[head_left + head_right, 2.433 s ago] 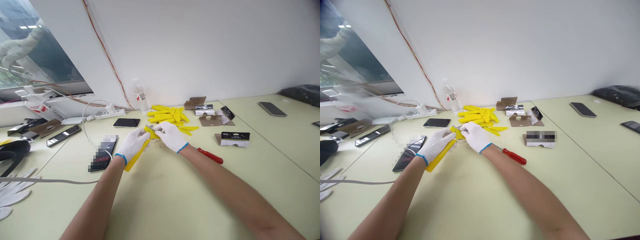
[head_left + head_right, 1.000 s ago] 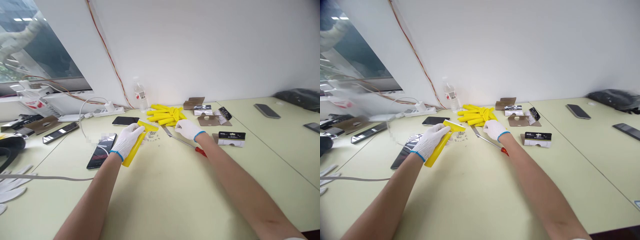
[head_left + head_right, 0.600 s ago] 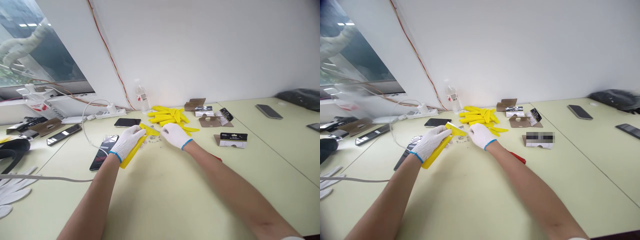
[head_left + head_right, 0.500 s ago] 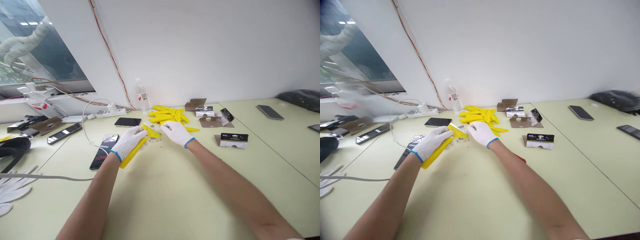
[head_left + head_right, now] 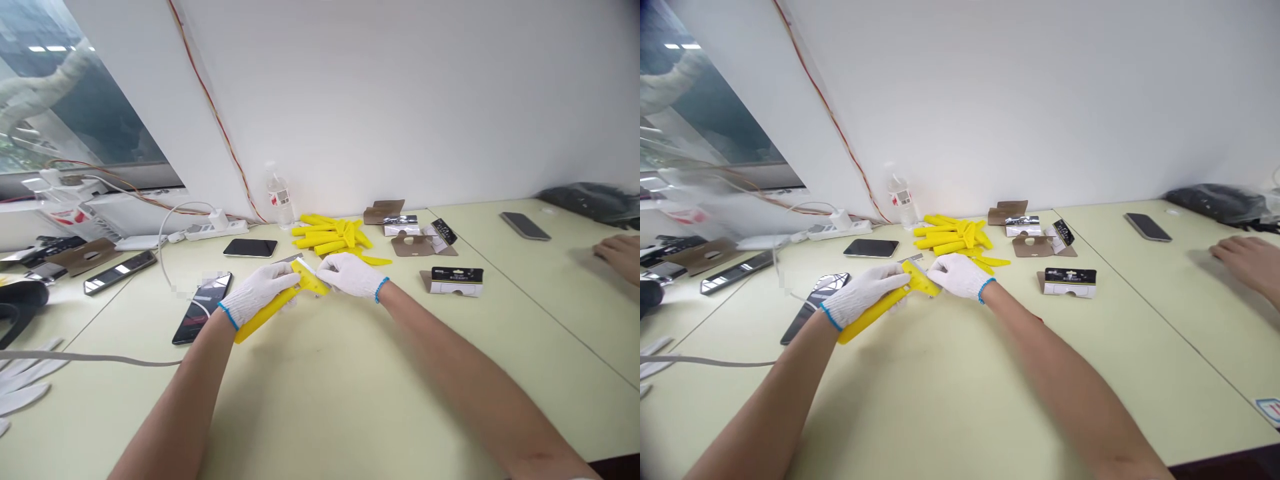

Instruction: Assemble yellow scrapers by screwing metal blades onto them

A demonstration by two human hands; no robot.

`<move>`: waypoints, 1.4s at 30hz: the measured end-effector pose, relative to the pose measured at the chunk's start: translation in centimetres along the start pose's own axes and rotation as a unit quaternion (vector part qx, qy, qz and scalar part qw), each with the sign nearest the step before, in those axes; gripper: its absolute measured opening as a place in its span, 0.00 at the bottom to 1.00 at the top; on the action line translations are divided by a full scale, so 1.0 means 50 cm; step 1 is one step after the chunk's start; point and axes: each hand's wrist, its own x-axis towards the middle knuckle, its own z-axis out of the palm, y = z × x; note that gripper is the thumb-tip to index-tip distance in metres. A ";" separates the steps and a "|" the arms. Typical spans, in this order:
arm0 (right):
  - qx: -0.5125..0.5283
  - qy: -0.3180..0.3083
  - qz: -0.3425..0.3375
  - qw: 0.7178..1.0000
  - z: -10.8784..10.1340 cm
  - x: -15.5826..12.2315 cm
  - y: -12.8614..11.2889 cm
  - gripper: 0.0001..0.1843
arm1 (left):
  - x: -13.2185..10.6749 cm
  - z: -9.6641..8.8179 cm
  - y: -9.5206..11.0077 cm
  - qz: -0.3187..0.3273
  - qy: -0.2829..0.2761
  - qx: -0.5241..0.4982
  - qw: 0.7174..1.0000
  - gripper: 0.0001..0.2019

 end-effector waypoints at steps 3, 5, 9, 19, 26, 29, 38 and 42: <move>0.000 0.030 0.053 0.998 -0.070 -0.058 0.100 0.34 | 0.006 0.001 -0.005 -0.005 -0.014 -0.008 1.000 0.14; 0.003 -0.024 0.035 0.999 -0.064 -0.054 0.113 0.33 | 0.008 0.001 -0.008 -0.009 -0.024 -0.011 1.000 0.14; 0.006 -0.145 -0.026 0.989 -0.043 -0.038 0.098 0.41 | 0.006 0.005 -0.013 -0.012 -0.033 -0.011 0.999 0.15; -0.019 0.054 -0.102 0.993 -0.106 -0.213 0.421 0.07 | 0.012 0.012 -0.031 -0.009 -0.058 -0.024 0.998 0.16; 0.050 -0.011 0.018 0.999 -0.084 -0.166 0.322 0.24 | 0.023 0.009 -0.044 -0.014 -0.087 -0.034 0.996 0.19; 0.034 -0.024 0.035 0.999 -0.070 -0.123 0.236 0.27 | 0.011 0.015 -0.030 -0.009 -0.096 -0.037 0.995 0.17; 0.059 0.028 0.121 0.990 -0.043 -0.057 0.106 0.23 | -0.071 0.053 -0.002 -0.024 -0.172 -0.028 0.984 0.14; 0.033 0.152 0.180 0.971 -0.057 -0.060 0.111 0.21 | -0.068 0.047 -0.005 -0.031 -0.155 0.002 0.987 0.14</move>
